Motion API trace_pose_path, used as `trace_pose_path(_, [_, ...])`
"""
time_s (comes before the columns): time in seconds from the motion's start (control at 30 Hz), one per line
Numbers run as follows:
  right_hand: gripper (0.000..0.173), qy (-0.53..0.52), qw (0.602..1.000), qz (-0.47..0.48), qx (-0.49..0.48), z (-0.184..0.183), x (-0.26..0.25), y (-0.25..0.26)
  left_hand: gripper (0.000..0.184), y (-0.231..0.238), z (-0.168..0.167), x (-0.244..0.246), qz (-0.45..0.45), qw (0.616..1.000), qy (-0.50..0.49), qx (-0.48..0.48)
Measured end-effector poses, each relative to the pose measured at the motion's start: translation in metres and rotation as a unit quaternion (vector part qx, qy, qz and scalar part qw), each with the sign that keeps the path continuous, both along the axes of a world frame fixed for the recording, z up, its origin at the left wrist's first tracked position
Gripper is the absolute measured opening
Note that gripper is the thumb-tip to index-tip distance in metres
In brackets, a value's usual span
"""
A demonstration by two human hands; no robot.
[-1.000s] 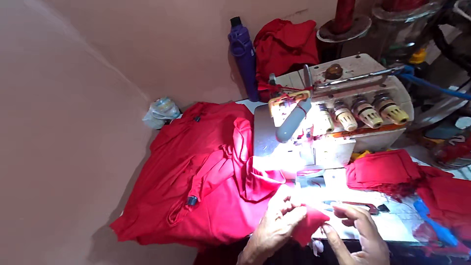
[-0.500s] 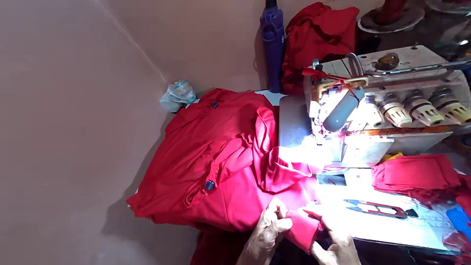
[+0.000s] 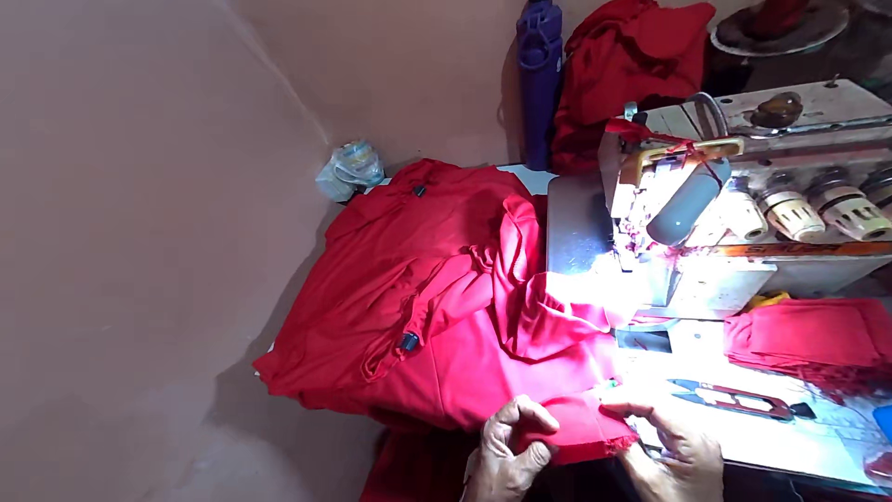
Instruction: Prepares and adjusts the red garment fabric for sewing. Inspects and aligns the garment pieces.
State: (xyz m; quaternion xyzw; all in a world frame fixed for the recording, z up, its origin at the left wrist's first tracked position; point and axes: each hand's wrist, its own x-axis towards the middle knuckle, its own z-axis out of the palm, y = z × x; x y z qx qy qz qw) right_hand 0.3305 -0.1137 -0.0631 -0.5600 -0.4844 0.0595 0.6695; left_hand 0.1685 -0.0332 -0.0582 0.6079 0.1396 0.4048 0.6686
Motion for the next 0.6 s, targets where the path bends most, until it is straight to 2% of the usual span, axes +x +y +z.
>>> trace_pose_path(0.17, [0.014,-0.011,0.998,0.054,-0.023,0.001,-0.001,-0.003,0.013,0.004,-0.003,0.000,0.103,0.992,0.028,0.071])
trace_pose_path(0.3, [0.014,0.027,0.991,0.116,-0.065,0.000,-0.005,-0.006,0.014,0.008,-0.003,-0.002,0.180,0.979,0.055,0.082])
trace_pose_path(0.47, [0.010,0.146,0.973,0.146,-0.106,0.001,-0.014,-0.008,0.006,0.005,0.002,-0.005,0.151,0.987,0.053,0.032])
trace_pose_path(0.6, [0.009,0.173,0.968,0.144,-0.107,0.000,-0.017,-0.007,0.007,0.005,0.000,-0.005,0.134,0.989,0.053,0.016])
